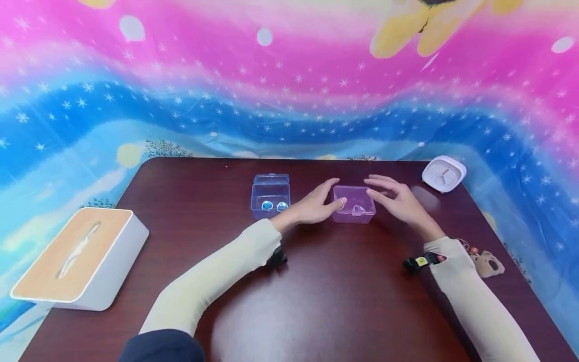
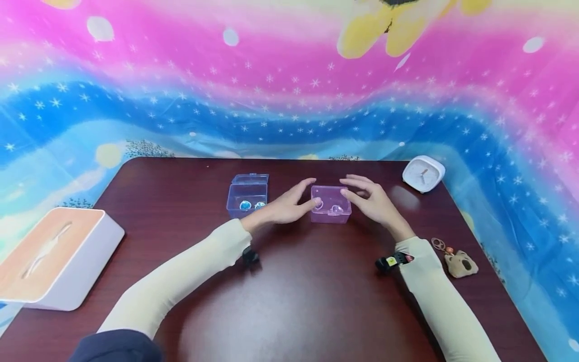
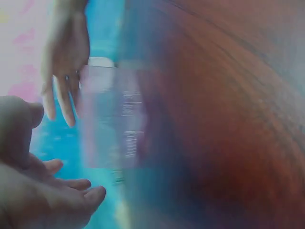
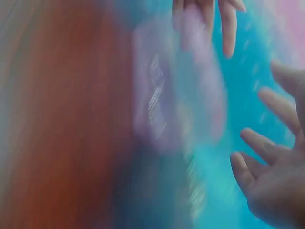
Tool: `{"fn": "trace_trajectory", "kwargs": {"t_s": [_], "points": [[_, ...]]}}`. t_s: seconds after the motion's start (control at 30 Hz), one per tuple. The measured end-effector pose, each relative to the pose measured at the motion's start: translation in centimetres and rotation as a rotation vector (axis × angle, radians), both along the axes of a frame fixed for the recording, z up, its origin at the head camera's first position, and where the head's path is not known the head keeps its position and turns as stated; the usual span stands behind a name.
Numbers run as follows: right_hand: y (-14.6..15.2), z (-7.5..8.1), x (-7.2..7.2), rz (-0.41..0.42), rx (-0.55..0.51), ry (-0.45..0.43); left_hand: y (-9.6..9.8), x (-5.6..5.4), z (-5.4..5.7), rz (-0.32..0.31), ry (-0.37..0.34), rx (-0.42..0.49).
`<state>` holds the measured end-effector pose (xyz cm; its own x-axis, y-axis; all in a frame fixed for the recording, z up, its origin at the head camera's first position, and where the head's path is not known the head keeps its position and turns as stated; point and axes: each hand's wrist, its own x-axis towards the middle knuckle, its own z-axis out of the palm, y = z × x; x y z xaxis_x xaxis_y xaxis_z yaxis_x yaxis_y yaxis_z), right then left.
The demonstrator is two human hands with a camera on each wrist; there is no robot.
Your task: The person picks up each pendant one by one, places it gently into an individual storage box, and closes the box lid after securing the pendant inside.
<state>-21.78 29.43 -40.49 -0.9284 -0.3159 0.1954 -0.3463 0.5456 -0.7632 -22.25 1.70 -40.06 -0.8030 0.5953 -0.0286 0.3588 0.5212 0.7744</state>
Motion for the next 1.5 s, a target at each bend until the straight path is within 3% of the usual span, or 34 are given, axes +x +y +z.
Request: {"fn": "trace_trajectory", "kwargs": {"t_s": [0.1, 0.2, 0.27, 0.4, 0.53, 0.63, 0.77, 1.0, 1.5], "points": [[-3.3, 1.9, 0.4, 0.013, -0.042, 0.024, -2.7, 1.0, 1.7, 0.058, 0.068, 0.017], [-7.2, 3.7, 0.7, 0.057, -0.059, -0.028, -6.7, 1.7, 3.1, 0.123, 0.102, 0.049], [-9.9, 4.2, 0.5, 0.077, -0.072, -0.087, -9.7, 1.8, 3.4, 0.179, 0.086, 0.061], [-15.0, 3.5, -0.7, 0.079, -0.151, -0.221, -15.2, 1.7, 2.2, 0.272, -0.042, 0.077], [-18.6, 1.1, -2.5, -0.022, -0.222, -0.344, -18.4, 1.2, -0.1, 0.288, -0.234, 0.099], [-20.3, -0.4, -3.8, -0.119, -0.254, -0.400, -19.2, 0.8, -1.4, 0.274, -0.325, 0.103], [-21.3, -1.4, -4.9, -0.171, -0.284, -0.467, -19.0, 0.3, -2.0, 0.255, -0.354, 0.116], [-21.8, -2.3, -5.8, -0.165, -0.293, -0.536, -18.2, -0.5, -2.7, 0.234, -0.372, 0.151], [-22.1, -2.7, -6.3, -0.092, -0.391, -0.491, -18.8, -1.0, -2.7, 0.212, -0.339, 0.105]]}}
